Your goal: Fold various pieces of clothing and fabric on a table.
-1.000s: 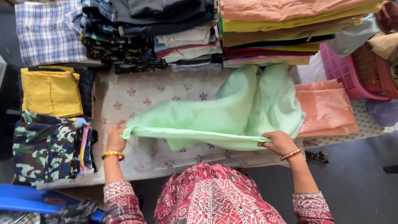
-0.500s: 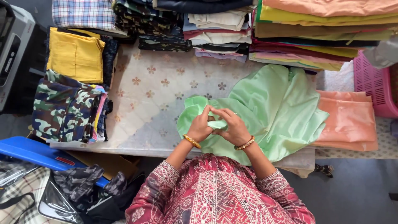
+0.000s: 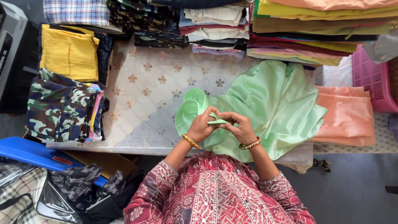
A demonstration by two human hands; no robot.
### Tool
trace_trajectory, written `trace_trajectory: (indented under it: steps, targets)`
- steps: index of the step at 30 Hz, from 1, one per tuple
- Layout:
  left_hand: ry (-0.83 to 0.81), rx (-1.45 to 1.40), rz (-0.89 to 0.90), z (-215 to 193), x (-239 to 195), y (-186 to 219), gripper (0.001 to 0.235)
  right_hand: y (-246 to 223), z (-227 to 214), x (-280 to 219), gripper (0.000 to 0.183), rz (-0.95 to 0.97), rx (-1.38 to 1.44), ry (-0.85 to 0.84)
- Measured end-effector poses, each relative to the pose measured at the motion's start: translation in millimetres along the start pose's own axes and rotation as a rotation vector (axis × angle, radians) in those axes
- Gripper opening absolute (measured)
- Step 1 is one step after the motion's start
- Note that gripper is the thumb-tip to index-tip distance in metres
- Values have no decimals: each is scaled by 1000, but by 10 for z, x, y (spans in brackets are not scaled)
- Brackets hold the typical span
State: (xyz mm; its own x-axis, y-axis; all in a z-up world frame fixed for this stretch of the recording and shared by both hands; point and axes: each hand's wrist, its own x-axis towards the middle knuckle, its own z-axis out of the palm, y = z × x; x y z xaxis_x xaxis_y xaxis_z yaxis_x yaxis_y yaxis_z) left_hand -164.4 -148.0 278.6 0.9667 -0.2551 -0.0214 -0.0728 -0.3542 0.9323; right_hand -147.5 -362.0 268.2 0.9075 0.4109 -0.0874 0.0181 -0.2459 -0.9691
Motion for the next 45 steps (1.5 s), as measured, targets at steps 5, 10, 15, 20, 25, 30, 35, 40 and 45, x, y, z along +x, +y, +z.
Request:
trace_trajectory:
  steps: [5, 10, 15, 20, 25, 30, 35, 40, 45]
  targets:
    - [-41, -156, 87, -7, -15, 60, 43, 2, -15, -45, 22, -97, -111, 117]
    - [-126, -488, -32, 86, -28, -229, 22, -244, -3, -104, 16, -170, -179, 270]
    - [-134, -741, -68, 80, -2, -172, 20, -423, -16, -118, 14, -299, -279, 280]
    - [-18, -749, -112, 223, 22, -408, 21, -643, -67, -105, 15, -487, -350, 237]
    - [-7, -660, -107, 242, -8, -219, 23, -549, -69, -126, 14, -425, -308, 177]
    - [-101, -16, 100, -153, -47, 524, 48, -541, -144, -190, 16, -376, -279, 351]
    - [12, 551, 189, 207, -88, -802, 14, -892, -433, -324, 37, -433, -337, 602]
    - [166, 744, 82, 130, -52, -1497, 15, -1035, -745, -577, 34, -481, -312, 733]
    - [445, 1088, -33, -176, 256, -1494, 22, -1207, -896, -887, 11, -683, -342, 764]
